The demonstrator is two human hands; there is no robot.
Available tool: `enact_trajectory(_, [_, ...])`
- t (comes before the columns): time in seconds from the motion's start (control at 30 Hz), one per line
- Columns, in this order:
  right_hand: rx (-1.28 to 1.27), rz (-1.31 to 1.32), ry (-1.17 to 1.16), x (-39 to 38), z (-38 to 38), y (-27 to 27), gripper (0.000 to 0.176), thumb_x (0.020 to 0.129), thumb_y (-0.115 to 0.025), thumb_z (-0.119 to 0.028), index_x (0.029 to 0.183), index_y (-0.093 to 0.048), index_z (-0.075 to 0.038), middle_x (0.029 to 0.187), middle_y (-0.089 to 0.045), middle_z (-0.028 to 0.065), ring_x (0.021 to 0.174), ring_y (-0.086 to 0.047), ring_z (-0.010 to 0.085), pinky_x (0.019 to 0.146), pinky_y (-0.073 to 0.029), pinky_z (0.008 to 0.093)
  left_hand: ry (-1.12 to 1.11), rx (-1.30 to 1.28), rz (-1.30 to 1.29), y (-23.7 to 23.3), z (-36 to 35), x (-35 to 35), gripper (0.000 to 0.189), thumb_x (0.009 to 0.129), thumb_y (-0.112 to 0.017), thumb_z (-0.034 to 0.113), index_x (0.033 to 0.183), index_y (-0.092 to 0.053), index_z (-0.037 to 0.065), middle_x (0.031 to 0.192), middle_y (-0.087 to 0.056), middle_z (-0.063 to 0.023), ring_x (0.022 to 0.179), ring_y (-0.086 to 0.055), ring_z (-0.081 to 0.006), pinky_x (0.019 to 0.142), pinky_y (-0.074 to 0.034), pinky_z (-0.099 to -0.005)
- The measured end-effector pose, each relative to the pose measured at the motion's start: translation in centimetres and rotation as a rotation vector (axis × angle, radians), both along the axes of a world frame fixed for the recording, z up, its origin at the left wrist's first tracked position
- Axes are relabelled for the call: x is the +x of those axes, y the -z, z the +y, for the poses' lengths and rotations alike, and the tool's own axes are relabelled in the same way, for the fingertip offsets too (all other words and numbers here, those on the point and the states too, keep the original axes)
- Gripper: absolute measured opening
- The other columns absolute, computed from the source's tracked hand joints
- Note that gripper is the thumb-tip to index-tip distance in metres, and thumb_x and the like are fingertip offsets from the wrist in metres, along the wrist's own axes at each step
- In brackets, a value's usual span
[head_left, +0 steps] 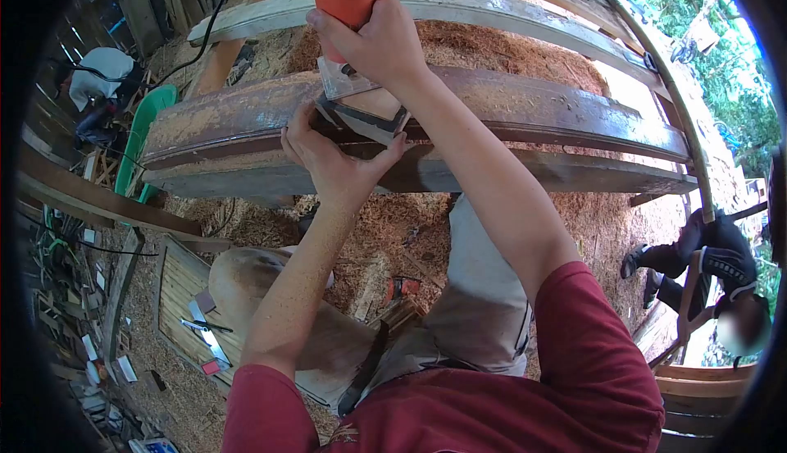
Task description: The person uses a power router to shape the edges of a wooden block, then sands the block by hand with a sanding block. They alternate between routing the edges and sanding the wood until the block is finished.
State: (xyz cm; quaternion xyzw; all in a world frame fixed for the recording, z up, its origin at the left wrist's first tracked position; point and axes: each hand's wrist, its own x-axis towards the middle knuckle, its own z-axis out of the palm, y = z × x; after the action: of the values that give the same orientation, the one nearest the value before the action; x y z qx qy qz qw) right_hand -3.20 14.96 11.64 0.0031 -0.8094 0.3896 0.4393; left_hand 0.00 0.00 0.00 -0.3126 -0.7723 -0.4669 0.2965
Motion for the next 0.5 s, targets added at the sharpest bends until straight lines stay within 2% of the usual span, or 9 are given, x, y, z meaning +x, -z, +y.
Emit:
enact_trajectory(0.37, [-0.013,0.002,-0.004,-0.07,-0.28,0.13,0.076,0.081,-0.083,-0.046,0.13,-0.053,0.004,0.108,-0.069,0.0184,0.095,-0.072,0.0298,0.084,-0.056,0.0402,-0.027,-0.021,0.011,-0.02,0.19,0.05,0.122,0.062,-0.095,0.049,0.146,-0.025,-0.003,0.136,-0.036,-0.0216,0.129,-0.035,-0.0369,0.112,-0.028,-0.0514])
enact_trajectory(0.47, [0.022,0.056,-0.006,-0.21,-0.4,0.16,0.079,0.079,-0.083,-0.045,0.126,-0.046,0.006,0.099,-0.071,0.0278,0.094,-0.071,0.0451,0.08,-0.057,0.0477,-0.027,-0.036,-0.011,-0.18,0.15,0.13,0.121,0.062,-0.095,0.049,0.146,-0.025,-0.003,0.135,-0.036,-0.0213,0.128,-0.035,-0.0367,0.112,-0.028,-0.051])
enact_trajectory(0.5, [0.015,0.05,-0.013,-0.12,-0.49,0.06,0.079,0.079,-0.083,-0.046,0.126,-0.046,0.006,0.1,-0.071,0.0277,0.094,-0.071,0.0452,0.08,-0.057,0.0477,-0.027,-0.034,-0.001,-0.17,0.16,0.11,0.121,0.062,-0.096,0.048,0.146,-0.025,-0.004,0.135,-0.036,-0.0212,0.128,-0.035,-0.0366,0.112,-0.028,-0.0509])
